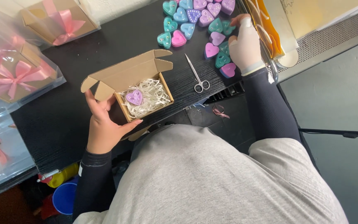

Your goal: Packing heart-shaped soaps into a cardboard box and then assembling a new flat cardboard box.

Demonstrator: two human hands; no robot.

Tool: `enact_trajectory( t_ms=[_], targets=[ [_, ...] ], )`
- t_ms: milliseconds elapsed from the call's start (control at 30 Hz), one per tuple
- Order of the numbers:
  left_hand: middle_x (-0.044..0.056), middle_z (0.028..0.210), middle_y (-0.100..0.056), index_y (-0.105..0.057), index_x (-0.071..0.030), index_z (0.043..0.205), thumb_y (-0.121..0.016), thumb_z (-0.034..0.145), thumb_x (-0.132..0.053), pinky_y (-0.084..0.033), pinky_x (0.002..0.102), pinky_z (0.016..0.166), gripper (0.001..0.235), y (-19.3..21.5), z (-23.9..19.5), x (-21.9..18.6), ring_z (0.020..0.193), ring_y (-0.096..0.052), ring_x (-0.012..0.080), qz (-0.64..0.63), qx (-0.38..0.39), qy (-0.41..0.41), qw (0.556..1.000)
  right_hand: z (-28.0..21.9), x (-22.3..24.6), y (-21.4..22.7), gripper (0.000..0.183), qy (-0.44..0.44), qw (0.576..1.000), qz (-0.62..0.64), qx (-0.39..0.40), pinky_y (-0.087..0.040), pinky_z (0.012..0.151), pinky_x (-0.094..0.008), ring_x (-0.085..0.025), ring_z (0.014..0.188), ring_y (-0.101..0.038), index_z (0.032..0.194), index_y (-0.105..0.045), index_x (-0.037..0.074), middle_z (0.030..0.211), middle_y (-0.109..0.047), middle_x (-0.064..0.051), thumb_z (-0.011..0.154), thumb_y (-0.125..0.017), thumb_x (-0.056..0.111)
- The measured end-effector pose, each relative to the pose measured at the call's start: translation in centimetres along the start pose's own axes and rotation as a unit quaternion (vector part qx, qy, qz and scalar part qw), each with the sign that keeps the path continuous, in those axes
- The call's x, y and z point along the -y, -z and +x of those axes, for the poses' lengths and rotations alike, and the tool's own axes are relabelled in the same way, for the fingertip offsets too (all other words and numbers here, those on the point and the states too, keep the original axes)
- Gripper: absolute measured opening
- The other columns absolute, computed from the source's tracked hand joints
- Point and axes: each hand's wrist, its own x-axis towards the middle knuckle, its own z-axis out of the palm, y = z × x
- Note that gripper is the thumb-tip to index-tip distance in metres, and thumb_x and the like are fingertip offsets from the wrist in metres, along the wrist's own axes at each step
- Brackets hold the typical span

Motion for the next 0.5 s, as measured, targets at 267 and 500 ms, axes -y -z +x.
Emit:
enact_trajectory(
  t_ms=[267,500],
  targets=[
    [0.031,0.145,-0.056,0.026,-0.006,0.155,-0.095,0.075,-0.011,-0.049,0.043,0.117,0.145,0.2,0.4,-0.6,0.138,-0.060,0.0378,-0.001,-0.002,0.006,1.000,-1.6,3.5,3.2,0.041,-0.095,0.992,0.060,0.058,-0.057,0.087,-0.035,-0.027,0.104,-0.073,0.126,-0.052,-0.001,0.111,-0.070,-0.016,0.087,-0.058,-0.015],
    [0.030,0.146,-0.057,0.026,-0.005,0.155,-0.096,0.075,-0.013,-0.050,0.042,0.116,0.146,0.2,0.3,-0.8,0.139,-0.060,0.0376,0.007,0.000,0.015,1.000,-1.2,3.9,4.1,0.037,-0.062,0.996,-0.042,0.048,-0.057,0.089,-0.035,-0.026,0.101,-0.074,0.124,-0.060,0.004,0.105,-0.074,-0.012,0.091,-0.061,-0.013]
  ],
)
